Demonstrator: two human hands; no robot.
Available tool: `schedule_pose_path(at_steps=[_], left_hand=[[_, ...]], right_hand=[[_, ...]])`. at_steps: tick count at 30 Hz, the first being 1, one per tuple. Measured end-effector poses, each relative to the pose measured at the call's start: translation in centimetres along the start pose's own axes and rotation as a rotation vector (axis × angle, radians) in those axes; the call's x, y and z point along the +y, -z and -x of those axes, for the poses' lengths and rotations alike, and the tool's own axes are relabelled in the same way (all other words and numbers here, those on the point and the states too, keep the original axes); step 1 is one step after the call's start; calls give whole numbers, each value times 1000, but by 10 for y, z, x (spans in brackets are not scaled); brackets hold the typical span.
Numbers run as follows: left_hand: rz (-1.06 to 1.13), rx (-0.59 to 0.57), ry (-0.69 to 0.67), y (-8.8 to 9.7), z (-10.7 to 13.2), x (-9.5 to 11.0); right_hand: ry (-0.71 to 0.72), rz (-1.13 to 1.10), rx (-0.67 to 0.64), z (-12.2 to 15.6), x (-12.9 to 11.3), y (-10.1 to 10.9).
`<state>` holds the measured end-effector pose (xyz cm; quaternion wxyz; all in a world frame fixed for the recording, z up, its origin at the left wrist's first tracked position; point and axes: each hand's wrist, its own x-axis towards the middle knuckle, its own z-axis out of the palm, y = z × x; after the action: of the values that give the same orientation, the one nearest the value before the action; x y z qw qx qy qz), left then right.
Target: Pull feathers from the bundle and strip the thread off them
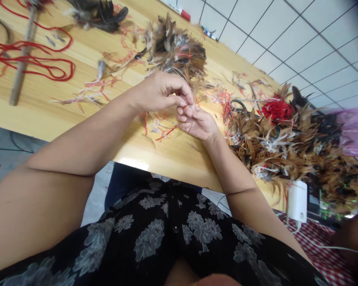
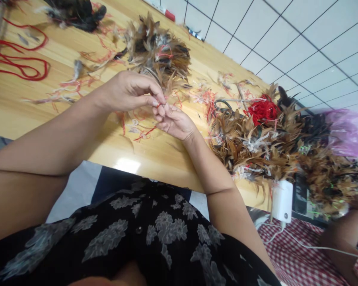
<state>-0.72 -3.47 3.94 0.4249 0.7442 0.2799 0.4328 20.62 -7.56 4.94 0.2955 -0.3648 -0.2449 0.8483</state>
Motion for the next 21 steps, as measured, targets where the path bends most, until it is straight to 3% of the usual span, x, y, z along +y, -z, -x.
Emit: schedule_pose_path(at_steps=[9, 15, 21], left_hand=[[239, 26, 160, -13, 1, 0], [297, -19, -1, -21, 0, -10], [246, 57, 18, -21, -3, -32]], right_hand=[[-2, -21, 16, -4, 2, 0], [6, -24, 60, -6, 2, -4], [64, -13, 156, -11, 4, -7]])
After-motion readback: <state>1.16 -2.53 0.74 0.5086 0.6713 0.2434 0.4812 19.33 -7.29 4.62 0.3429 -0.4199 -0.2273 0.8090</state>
